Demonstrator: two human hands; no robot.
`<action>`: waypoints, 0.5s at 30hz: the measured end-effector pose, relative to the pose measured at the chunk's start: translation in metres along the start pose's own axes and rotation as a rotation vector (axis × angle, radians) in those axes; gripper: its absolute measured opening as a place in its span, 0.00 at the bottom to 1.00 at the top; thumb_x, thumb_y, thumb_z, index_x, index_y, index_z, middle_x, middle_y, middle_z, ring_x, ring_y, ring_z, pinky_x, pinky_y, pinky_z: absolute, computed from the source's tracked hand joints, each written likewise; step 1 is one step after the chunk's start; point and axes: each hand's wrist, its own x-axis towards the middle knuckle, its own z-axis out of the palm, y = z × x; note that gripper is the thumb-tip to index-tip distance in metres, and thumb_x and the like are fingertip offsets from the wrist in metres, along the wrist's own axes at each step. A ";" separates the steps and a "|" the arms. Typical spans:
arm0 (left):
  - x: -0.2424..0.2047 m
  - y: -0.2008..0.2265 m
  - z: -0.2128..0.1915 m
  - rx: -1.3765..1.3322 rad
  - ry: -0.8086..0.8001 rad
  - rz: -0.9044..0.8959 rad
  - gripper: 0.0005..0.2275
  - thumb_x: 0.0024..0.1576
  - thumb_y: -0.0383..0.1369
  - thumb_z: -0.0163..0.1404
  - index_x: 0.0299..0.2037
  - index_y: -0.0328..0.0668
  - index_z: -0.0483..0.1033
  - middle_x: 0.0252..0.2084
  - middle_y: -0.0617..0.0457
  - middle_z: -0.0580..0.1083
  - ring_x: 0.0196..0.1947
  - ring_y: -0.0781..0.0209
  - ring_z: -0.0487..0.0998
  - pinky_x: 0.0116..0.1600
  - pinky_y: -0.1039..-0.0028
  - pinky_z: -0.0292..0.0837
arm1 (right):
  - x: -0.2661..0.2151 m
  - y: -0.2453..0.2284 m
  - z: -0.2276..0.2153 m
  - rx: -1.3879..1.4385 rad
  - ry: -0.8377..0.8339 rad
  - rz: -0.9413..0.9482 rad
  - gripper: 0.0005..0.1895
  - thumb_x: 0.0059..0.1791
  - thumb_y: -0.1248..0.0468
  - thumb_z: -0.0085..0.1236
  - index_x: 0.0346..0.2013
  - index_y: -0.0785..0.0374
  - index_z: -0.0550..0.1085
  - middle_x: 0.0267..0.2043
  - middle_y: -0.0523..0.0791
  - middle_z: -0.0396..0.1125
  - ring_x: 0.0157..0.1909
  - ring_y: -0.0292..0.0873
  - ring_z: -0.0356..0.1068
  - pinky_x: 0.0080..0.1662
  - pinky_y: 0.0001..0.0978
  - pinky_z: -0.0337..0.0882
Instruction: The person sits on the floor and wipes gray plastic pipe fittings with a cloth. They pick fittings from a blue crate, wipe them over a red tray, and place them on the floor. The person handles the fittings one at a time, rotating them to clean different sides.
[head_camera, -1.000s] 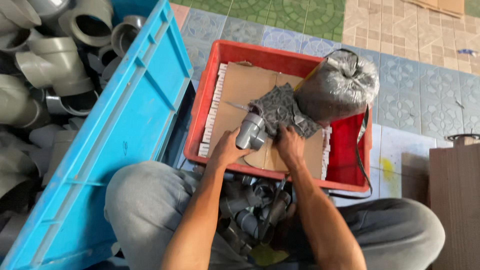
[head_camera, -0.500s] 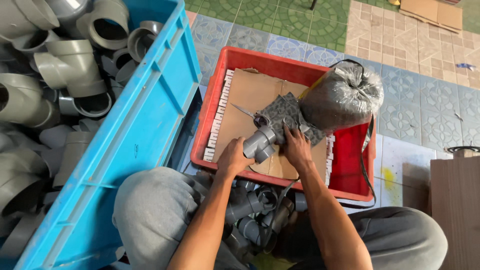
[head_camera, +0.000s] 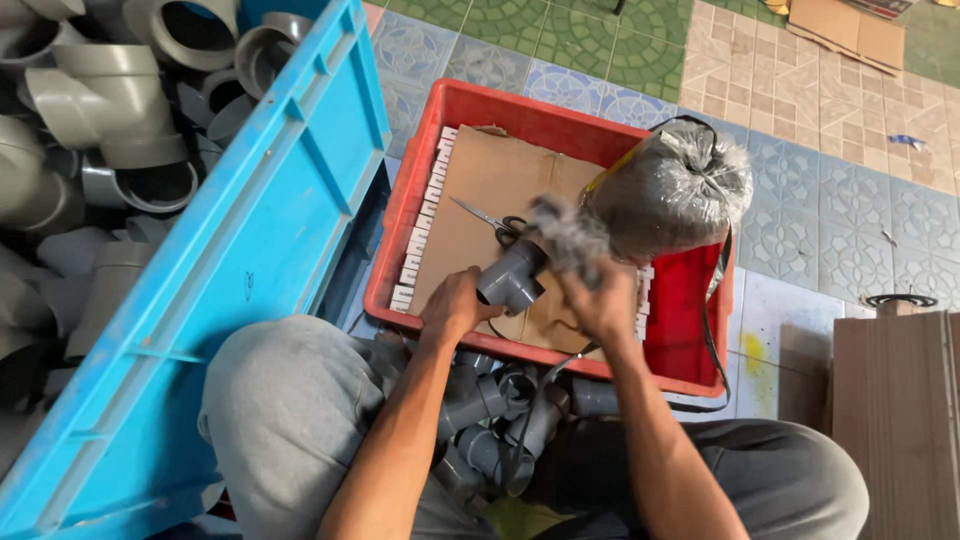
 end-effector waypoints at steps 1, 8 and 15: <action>0.005 -0.001 0.001 0.000 -0.003 0.001 0.26 0.47 0.36 0.61 0.54 0.29 0.70 0.52 0.36 0.75 0.56 0.36 0.74 0.55 0.49 0.73 | 0.000 0.009 0.016 -0.001 0.001 0.003 0.09 0.39 0.54 0.62 0.22 0.54 0.75 0.14 0.44 0.68 0.26 0.45 0.73 0.31 0.35 0.70; 0.034 -0.026 0.023 0.244 0.027 0.034 0.25 0.44 0.45 0.59 0.48 0.37 0.75 0.43 0.39 0.77 0.49 0.39 0.74 0.50 0.54 0.73 | 0.026 0.078 0.083 -0.471 -0.069 -0.533 0.18 0.41 0.50 0.55 0.39 0.53 0.80 0.34 0.45 0.71 0.43 0.49 0.70 0.42 0.45 0.71; 0.031 -0.022 0.021 0.210 -0.011 0.008 0.48 0.47 0.41 0.62 0.72 0.32 0.41 0.71 0.35 0.58 0.63 0.33 0.63 0.66 0.49 0.60 | 0.011 0.056 0.083 -0.312 -0.230 -0.362 0.15 0.39 0.49 0.59 0.31 0.55 0.79 0.28 0.48 0.71 0.38 0.56 0.75 0.39 0.48 0.74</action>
